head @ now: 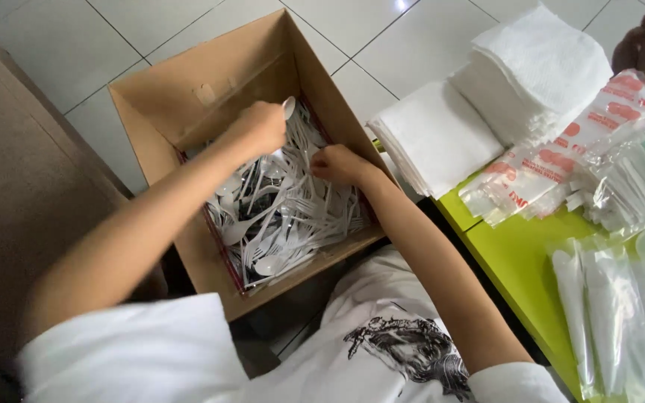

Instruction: Wrapping individual plastic spoons and forks in paper napkins and placing them into plastic sleeves.

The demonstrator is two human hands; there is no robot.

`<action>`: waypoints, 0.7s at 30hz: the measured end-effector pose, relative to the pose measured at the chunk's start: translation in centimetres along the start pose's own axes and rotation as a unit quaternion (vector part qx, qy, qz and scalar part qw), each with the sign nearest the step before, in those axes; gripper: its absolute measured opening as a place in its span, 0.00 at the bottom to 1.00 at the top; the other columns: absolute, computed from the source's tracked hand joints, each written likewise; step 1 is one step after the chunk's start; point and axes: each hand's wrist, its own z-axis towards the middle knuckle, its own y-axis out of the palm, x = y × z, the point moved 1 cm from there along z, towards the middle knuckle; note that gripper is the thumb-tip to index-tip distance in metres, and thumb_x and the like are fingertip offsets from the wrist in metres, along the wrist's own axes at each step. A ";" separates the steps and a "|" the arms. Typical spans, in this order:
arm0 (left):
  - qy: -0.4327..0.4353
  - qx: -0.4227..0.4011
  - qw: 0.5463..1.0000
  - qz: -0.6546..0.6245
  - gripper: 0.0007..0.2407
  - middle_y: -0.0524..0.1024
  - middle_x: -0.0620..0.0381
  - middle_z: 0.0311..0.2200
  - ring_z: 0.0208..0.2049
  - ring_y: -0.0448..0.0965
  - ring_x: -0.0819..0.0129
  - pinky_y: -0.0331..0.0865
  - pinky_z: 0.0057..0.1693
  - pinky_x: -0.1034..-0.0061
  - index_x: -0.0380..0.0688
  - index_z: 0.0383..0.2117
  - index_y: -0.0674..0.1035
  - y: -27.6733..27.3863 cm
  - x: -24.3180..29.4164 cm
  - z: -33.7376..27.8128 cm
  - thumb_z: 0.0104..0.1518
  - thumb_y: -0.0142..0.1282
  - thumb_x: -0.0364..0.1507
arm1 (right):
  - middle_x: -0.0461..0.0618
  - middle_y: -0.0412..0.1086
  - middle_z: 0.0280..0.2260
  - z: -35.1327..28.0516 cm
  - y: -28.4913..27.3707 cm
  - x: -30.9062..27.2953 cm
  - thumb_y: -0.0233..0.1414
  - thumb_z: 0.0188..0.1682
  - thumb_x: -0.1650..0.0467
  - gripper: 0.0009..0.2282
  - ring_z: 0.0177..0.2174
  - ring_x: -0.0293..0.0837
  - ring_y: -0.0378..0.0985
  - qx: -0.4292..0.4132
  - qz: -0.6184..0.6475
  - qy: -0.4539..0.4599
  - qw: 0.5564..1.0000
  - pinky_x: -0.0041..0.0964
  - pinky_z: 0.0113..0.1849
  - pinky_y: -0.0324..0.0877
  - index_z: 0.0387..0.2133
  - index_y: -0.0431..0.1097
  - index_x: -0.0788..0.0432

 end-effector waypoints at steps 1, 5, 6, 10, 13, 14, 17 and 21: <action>0.000 -0.001 1.000 0.000 0.10 0.82 0.37 0.35 0.40 0.84 0.38 0.79 0.41 0.47 0.35 0.36 0.84 -1.6 -0.4 -3.0 0.50 0.56 0.23 | 0.61 0.76 0.47 -0.2 -0.1 -0.4 0.51 0.55 0.66 0.15 0.47 0.57 0.78 0.000 0.001 0.001 1.000 0.49 0.47 0.75 0.50 0.75 0.61; 0.159 -0.051 0.984 -0.064 0.04 0.80 0.42 0.33 0.43 0.81 0.44 0.75 0.48 0.54 0.41 0.32 0.82 -3.9 -1.8 -8.7 0.53 0.56 0.24 | 0.61 0.76 0.43 -1.0 -0.7 -2.0 0.61 0.49 0.60 0.25 0.44 0.55 0.80 0.103 0.092 -0.031 0.990 0.48 0.43 0.77 0.56 0.69 0.60; 0.183 -0.100 0.975 -0.081 0.05 0.81 0.44 0.34 0.44 0.81 0.46 0.74 0.49 0.53 0.42 0.34 0.82 -3.6 -2.2 -8.6 0.53 0.58 0.25 | 0.60 0.76 0.44 -1.3 -0.9 -2.4 0.64 0.47 0.58 0.29 0.44 0.54 0.79 0.114 0.136 -0.039 0.983 0.46 0.44 0.77 0.58 0.67 0.62; 0.173 -0.181 0.967 -0.035 0.08 0.82 0.48 0.34 0.44 0.82 0.50 0.73 0.51 0.56 0.50 0.36 0.85 -3.7 -0.7 -6.3 0.50 0.63 0.29 | 0.66 0.75 0.43 -1.5 -1.3 -3.1 0.67 0.44 0.60 0.35 0.42 0.57 0.80 0.128 0.220 -0.058 0.965 0.48 0.42 0.78 0.62 0.61 0.65; 0.142 -0.189 0.968 -0.078 0.10 0.83 0.51 0.37 0.45 0.80 0.54 0.72 0.52 0.59 0.51 0.38 0.85 -4.4 0.8 -6.9 0.50 0.65 0.33 | 0.65 0.72 0.46 -0.6 -1.7 -2.2 0.65 0.48 0.70 0.25 0.39 0.51 0.80 0.236 0.326 -0.126 0.907 0.43 0.41 0.80 0.56 0.65 0.67; 0.150 -0.181 0.968 -0.087 0.09 0.83 0.52 0.36 0.44 0.81 0.55 0.72 0.51 0.62 0.52 0.36 0.84 -4.2 0.7 -6.8 0.50 0.66 0.32 | 0.58 0.73 0.40 -0.5 -2.1 -2.2 0.65 0.49 0.67 0.22 0.36 0.46 0.79 0.218 0.324 -0.094 0.916 0.39 0.38 0.79 0.51 0.65 0.63; 0.173 -0.168 0.962 -0.126 0.08 0.83 0.53 0.35 0.42 0.81 0.56 0.72 0.49 0.64 0.52 0.35 0.84 -2.9 1.0 -7.0 0.50 0.68 0.31 | 0.51 0.74 0.35 -1.6 -3.2 -3.6 0.63 0.50 0.68 0.17 0.33 0.42 0.79 0.182 0.383 -0.047 0.904 0.34 0.35 0.78 0.47 0.65 0.58; 0.229 -0.072 0.955 -0.173 0.15 0.80 0.42 0.35 0.39 0.80 0.45 0.72 0.46 0.56 0.43 0.39 0.79 -1.8 2.2 -6.5 0.47 0.71 0.27 | 0.50 0.72 0.36 -1.3 -3.6 -3.1 0.56 0.53 0.73 0.15 0.31 0.42 0.80 0.152 0.517 -0.038 0.841 0.40 0.37 0.83 0.51 0.61 0.53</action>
